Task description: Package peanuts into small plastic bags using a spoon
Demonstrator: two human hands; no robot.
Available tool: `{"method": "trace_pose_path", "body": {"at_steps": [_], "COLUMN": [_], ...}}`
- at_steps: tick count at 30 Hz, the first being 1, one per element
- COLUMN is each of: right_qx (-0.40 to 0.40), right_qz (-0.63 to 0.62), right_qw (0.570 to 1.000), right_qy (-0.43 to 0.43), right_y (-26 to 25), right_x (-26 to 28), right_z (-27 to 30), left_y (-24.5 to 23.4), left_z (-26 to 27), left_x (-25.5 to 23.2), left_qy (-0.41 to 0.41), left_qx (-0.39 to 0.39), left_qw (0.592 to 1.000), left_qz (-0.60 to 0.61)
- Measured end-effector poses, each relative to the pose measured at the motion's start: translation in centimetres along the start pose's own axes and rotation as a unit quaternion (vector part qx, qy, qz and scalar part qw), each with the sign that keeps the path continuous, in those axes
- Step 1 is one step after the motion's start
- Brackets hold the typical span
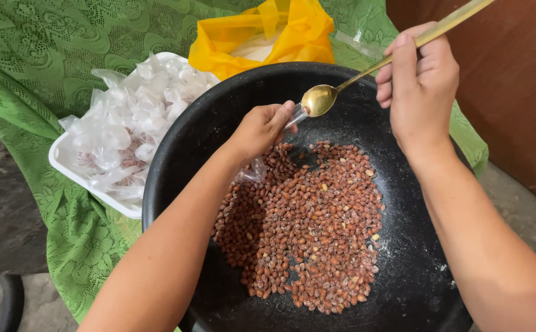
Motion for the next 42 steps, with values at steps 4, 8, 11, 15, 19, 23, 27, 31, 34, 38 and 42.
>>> {"method": "trace_pose_path", "body": {"at_steps": [4, 8, 11, 15, 19, 23, 27, 31, 34, 38, 42], "right_qx": [0.006, 0.002, -0.007, 0.053, 0.305, 0.406, 0.238, 0.186, 0.134, 0.079, 0.146], "right_qz": [0.004, -0.02, -0.028, 0.078, 0.243, 0.31, 0.156, 0.016, -0.018, -0.002, 0.049], "right_qw": [0.999, 0.997, 0.996, 0.991, 0.916, 0.859, 0.955, 0.977, 0.97, 0.979, 0.957], "right_qy": [-0.044, -0.071, -0.087, 0.092, 0.093, 0.047, -0.079, -0.102, -0.2, -0.186, -0.247], "right_y": [0.0, -0.3, -0.8, -0.2, 2.0, 2.9, 2.3, 1.0, 0.6, 0.2, -0.5], "right_x": [0.8, 0.8, -0.4, -4.9, -4.4, -3.0, -2.6, 2.0, 4.6, 4.6, 5.0], "right_z": [0.4, 0.3, -0.3, -1.8, 1.1, 2.1, 0.5, 0.9, 1.4, 1.0, 0.3], "left_y": [0.0, 0.0, -0.1, -0.7, -1.7, -3.7, -4.7, -3.3, -1.9, -0.7, -0.4], "left_z": [-0.2, -0.3, -0.6, -0.8, 2.4, 4.8, 5.8, 5.9, 5.8, 6.1, 5.9], "left_x": [0.2, 0.1, 0.1, -2.0, -7.6, -12.2, -14.1, -13.7, -13.2, -13.2, -12.6], "left_qy": [0.002, 0.01, 0.027, 0.067, 0.088, 0.168, 0.181, 0.262, 0.271, 0.275, 0.241], "left_qx": [-0.004, -0.003, -0.008, -0.031, -0.095, -0.044, -0.084, -0.058, -0.031, -0.049, -0.007], "left_qw": [1.0, 1.0, 0.997, 0.979, 0.955, 0.905, 0.928, 0.936, 0.944, 0.947, 0.949], "left_qz": [-0.002, 0.023, 0.067, 0.189, 0.266, 0.387, 0.314, 0.227, 0.189, 0.161, 0.204]}}
Point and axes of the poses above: each hand's wrist, its own z-axis away from the middle knuckle, its own y-axis out of the palm, x = y × z, the point moved 2 cm from there along -z, towards the middle knuckle, and after that the axes turned 13 degrees about -x, right-handed, at the moved point
